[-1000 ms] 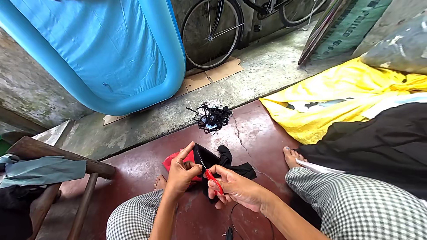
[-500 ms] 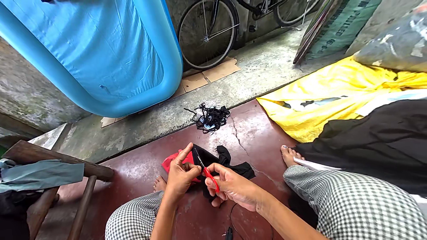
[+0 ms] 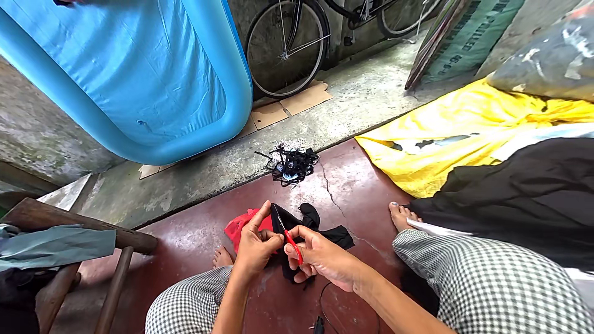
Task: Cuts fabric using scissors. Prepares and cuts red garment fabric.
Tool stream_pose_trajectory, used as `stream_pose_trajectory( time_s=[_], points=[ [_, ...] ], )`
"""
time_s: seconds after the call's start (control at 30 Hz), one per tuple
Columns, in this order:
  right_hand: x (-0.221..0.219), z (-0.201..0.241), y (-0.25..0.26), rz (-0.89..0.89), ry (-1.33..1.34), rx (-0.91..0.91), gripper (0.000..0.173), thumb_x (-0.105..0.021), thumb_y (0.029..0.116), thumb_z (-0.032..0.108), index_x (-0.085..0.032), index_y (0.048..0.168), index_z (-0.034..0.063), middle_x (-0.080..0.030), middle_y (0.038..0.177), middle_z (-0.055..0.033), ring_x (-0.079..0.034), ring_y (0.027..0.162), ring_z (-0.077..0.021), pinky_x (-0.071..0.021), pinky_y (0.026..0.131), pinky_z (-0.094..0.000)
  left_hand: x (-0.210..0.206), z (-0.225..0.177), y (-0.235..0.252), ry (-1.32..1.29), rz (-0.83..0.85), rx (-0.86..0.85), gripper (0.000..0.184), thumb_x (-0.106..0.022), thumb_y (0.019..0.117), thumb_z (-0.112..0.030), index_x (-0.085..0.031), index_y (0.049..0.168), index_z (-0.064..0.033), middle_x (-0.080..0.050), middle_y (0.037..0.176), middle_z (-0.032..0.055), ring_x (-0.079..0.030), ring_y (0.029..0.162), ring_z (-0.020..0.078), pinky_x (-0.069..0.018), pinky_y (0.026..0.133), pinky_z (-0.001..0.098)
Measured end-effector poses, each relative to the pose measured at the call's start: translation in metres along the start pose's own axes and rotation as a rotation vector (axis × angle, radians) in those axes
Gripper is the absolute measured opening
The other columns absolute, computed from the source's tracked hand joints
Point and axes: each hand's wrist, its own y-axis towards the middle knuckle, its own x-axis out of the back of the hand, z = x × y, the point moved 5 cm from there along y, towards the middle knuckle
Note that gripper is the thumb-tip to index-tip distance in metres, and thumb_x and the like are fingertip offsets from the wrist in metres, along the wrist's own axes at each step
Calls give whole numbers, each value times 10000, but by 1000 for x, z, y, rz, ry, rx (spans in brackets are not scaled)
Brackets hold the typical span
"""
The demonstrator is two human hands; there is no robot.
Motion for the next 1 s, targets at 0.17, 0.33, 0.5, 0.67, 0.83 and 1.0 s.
stream_pose_trajectory(
  time_s=[0.17, 0.33, 0.5, 0.67, 0.83, 1.0],
  points=[
    [4, -2, 1, -13, 16, -19, 395, -692, 973, 325, -514, 1269, 134, -664, 908, -71, -669, 722, -186, -605, 694, -390, -4, 8, 1, -18, 24, 2, 1012, -756, 736, 136, -388, 1592, -260, -531, 1479, 58, -658, 670, 209, -609, 645, 371],
    [6, -2, 1, -58, 12, -31, 388, -721, 957, 271, -531, 1259, 119, -660, 889, -87, -672, 724, -200, -608, 672, -395, -6, 11, 2, -19, 40, 36, 1093, -770, 727, 134, -308, 1620, -295, -495, 1508, 56, -652, 659, 202, -609, 646, 368],
    [8, -1, 0, -26, 30, -61, 382, -678, 985, 319, -518, 1281, 139, -674, 916, -80, -670, 730, -192, -596, 686, -386, -8, 12, 1, -4, 105, 59, 1164, -802, 731, 104, -218, 1640, -332, -450, 1539, 64, -664, 671, 208, -623, 663, 378],
    [9, 0, 1, -38, 44, -25, 381, -715, 955, 277, -531, 1246, 115, -652, 893, -87, -662, 716, -198, -606, 674, -398, -11, 13, 0, -3, 148, 66, 1185, -813, 736, 80, -186, 1641, -359, -397, 1571, 62, -667, 677, 207, -629, 666, 389],
    [8, 3, 0, -38, -65, -35, 354, -705, 965, 259, -530, 1236, 115, -673, 851, -81, -678, 710, -190, -596, 651, -366, -5, 13, 3, 27, 206, 82, 1229, -834, 718, 78, -161, 1644, -369, -409, 1556, 78, -673, 679, 208, -633, 670, 382],
    [8, 9, -6, -47, -239, -65, 360, -726, 947, 247, -541, 1232, 128, -686, 827, -67, -677, 678, -172, -572, 598, -314, 18, 13, 15, 79, 83, 68, 869, -759, 792, 7, -439, 1559, -247, -585, 1404, 86, -696, 827, 246, -620, 778, 426]
  ],
)
